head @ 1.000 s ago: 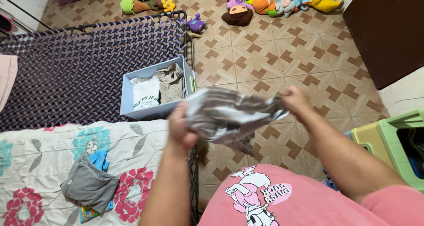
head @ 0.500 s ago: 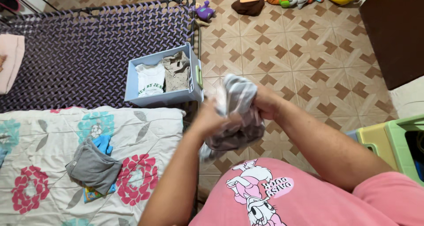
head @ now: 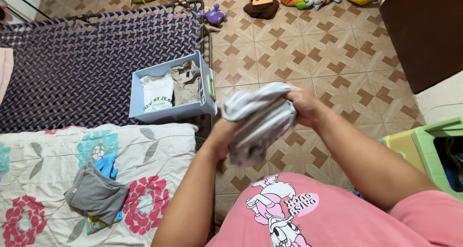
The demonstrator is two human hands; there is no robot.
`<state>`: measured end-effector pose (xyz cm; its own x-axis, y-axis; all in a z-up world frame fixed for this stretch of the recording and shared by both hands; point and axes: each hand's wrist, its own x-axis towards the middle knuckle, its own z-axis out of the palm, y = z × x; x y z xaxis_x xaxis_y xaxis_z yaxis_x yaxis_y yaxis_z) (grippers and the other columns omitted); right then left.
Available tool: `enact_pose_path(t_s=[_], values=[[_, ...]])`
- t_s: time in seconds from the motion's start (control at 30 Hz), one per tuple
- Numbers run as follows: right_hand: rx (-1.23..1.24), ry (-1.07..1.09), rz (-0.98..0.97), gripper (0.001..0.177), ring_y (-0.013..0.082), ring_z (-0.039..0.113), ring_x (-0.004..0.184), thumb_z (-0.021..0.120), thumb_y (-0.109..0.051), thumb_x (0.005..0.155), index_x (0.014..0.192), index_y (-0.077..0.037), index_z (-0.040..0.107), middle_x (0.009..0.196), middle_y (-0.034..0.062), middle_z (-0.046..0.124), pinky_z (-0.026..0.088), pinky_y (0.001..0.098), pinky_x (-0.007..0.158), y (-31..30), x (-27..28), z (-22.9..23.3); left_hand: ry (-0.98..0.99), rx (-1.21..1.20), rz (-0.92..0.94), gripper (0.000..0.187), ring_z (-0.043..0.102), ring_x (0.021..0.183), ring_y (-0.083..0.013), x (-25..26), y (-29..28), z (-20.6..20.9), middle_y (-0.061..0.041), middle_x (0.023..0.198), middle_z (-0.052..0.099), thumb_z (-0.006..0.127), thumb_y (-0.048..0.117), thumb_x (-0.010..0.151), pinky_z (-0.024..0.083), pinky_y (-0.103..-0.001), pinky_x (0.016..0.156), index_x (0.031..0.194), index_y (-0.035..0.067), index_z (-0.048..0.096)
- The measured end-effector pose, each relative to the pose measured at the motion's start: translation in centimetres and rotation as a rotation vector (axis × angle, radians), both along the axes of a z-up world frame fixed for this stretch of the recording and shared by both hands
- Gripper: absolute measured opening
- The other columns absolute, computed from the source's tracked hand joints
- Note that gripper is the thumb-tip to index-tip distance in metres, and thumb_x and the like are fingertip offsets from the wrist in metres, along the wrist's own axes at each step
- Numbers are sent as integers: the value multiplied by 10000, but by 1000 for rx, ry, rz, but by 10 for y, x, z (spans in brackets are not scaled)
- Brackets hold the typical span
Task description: The person buttons several small shirts, folds them by hand, and places them into a storage bin.
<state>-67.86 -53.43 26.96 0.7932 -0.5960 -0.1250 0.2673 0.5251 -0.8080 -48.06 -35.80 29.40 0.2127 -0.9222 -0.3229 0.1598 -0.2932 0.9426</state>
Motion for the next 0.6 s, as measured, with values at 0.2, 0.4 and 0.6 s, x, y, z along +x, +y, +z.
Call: enact_pose_path(t_s=[0.2,0.4,0.6], values=[[-1114,708,178,412,225,645,1045,853,-173,757,1128,-95,693,1107,106,707,544,391,900,4,1,5,-263,62,-117,437,719,843,-214,14,-2,-6,-128,1014,752,709,116,815,591,-405,756,1251,80,720],[-382,402,-107,296,230,670,916,655,-147,887,1169,-91,729,1028,89,751,526,382,790,6,13,-28,211,24,-86,342,723,967,-241,10,10,-24,-103,1075,778,683,224,877,582,-393,859,1165,42,707],[-875,808,110,413,231,698,947,773,-179,815,1216,-142,682,1015,75,756,564,386,832,20,13,2,109,-120,6,440,720,1017,-281,26,4,-47,-148,1144,755,638,103,823,584,-451,899,1245,-10,689]])
